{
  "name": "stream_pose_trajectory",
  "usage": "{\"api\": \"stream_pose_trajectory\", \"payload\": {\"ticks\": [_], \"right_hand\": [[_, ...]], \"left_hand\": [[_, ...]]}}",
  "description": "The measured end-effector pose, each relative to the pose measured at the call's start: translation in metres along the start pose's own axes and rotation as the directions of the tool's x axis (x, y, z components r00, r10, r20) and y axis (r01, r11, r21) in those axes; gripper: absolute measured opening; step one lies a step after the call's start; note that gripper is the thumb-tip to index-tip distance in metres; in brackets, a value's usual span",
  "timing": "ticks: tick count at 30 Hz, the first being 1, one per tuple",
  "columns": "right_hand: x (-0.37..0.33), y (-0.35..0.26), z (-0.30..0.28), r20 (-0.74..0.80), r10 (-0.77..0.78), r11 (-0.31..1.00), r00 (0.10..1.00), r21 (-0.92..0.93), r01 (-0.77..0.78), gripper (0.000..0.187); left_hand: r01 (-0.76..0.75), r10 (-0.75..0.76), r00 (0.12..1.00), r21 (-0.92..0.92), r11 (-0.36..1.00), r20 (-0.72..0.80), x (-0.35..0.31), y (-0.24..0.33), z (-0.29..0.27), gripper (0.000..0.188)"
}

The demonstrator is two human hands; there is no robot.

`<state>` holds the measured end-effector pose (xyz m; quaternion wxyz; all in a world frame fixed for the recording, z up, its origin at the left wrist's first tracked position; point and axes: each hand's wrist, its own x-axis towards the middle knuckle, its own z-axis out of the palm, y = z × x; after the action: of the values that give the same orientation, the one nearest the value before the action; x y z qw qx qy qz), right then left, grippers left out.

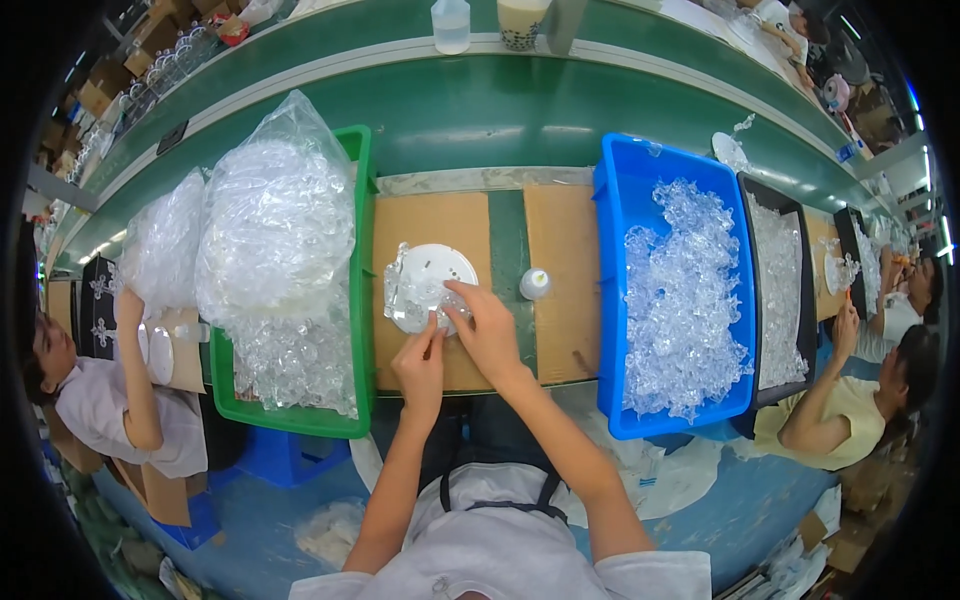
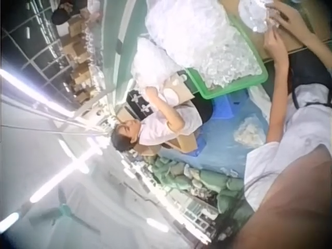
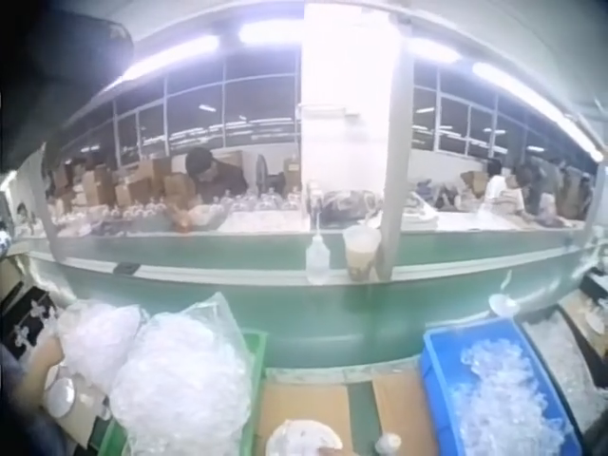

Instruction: Applying adhesive to clear decorative crystal pieces and mounting them onto base plates on a factory assembly line.

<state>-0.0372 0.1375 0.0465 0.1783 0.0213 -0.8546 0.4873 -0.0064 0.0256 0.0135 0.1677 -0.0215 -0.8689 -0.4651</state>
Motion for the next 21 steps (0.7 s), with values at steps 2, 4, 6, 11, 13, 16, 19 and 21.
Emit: {"api": "stream_pose_trajectory", "payload": {"ticks": [2, 4, 6, 11, 13, 16, 19, 21], "right_hand": [[-0.032, 0.002, -0.012, -0.143, 0.031, 0.999, 0.989, 0.011, -0.03, 0.023], [-0.041, 0.006, -0.032, -0.285, 0.066, 0.998, 0.956, 0.02, -0.063, 0.029], [-0.037, 0.007, -0.047, -0.462, 0.188, 0.965, 0.867, -0.077, -0.25, 0.044], [-0.007, 0.029, -0.05, -0.258, 0.263, 0.961, 0.93, 0.153, -0.23, 0.048], [-0.009, 0.021, -0.062, -0.125, 0.234, 0.972, 0.964, 0.013, -0.234, 0.042], [-0.028, 0.006, -0.068, 0.004, 0.112, 0.972, 0.994, -0.209, -0.109, 0.037], [-0.04, -0.007, -0.067, 0.138, 0.112, 0.945, 0.984, -0.321, -0.062, 0.036], [-0.044, -0.007, -0.063, 0.174, 0.112, 0.932, 0.978, -0.36, -0.043, 0.034]], "left_hand": [[-0.001, 0.001, 1.0, 0.012, 1.0, -0.009, 0.0, -0.007, -0.002, 0.031], [0.004, -0.004, 1.0, 0.012, 1.0, 0.004, -0.002, -0.007, -0.002, 0.031], [0.004, -0.004, 1.0, 0.024, 1.0, 0.002, -0.002, -0.007, -0.004, 0.031], [0.028, -0.029, 0.999, -0.025, 0.999, -0.031, -0.003, -0.005, 0.004, 0.03], [-0.012, 0.012, 0.998, -0.012, 1.0, -0.056, -0.004, -0.008, 0.005, 0.03], [-0.04, 0.042, 0.995, 0.02, 0.999, -0.092, -0.004, -0.012, 0.005, 0.03], [0.059, -0.058, 0.998, 0.017, 0.998, -0.021, -0.001, -0.004, 0.001, 0.03], [0.078, -0.078, 0.997, 0.022, 0.997, 0.002, 0.001, 0.002, -0.001, 0.03]]}}
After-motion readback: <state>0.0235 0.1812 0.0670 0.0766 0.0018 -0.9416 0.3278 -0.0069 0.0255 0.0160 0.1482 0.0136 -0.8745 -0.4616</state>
